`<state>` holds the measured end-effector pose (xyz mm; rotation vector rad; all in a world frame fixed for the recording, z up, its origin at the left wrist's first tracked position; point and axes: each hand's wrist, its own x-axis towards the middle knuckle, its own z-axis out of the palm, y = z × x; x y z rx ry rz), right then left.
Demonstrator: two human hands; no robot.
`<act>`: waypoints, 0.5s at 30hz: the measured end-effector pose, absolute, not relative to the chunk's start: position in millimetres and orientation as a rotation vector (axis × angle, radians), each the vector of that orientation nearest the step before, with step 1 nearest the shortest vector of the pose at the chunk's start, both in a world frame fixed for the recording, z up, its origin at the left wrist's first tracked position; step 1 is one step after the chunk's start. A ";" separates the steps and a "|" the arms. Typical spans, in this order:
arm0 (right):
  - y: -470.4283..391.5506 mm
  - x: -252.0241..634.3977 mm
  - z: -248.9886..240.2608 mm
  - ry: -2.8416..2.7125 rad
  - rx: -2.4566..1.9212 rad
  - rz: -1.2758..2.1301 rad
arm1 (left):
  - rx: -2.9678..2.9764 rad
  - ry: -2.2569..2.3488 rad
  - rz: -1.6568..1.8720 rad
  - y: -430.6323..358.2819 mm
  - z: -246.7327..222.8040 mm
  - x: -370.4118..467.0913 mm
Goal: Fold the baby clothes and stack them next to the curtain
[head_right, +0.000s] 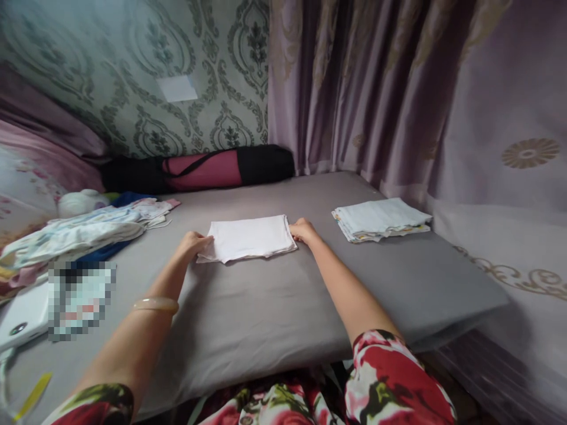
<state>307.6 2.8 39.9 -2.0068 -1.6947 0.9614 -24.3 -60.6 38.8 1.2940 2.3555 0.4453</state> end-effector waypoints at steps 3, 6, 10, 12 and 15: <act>5.2 305.8 38.9 -1.775 -2.031 0.907 | 1.137 2.326 0.515 -61.5 42.6 -21.3; 4.0 300.0 40.2 -1.858 -2.024 0.838 | 1.079 2.260 0.605 -64.4 47.4 -17.9; -4.2 291.6 46.8 -1.937 -1.987 0.758 | 1.088 2.191 0.661 -65.7 49.9 -19.2; -8.0 289.4 49.9 -1.949 -1.975 0.746 | 1.100 2.158 0.642 -62.8 46.4 -23.3; -10.4 289.0 50.9 -1.926 -1.981 0.783 | 1.091 2.203 0.685 -54.6 37.3 -30.4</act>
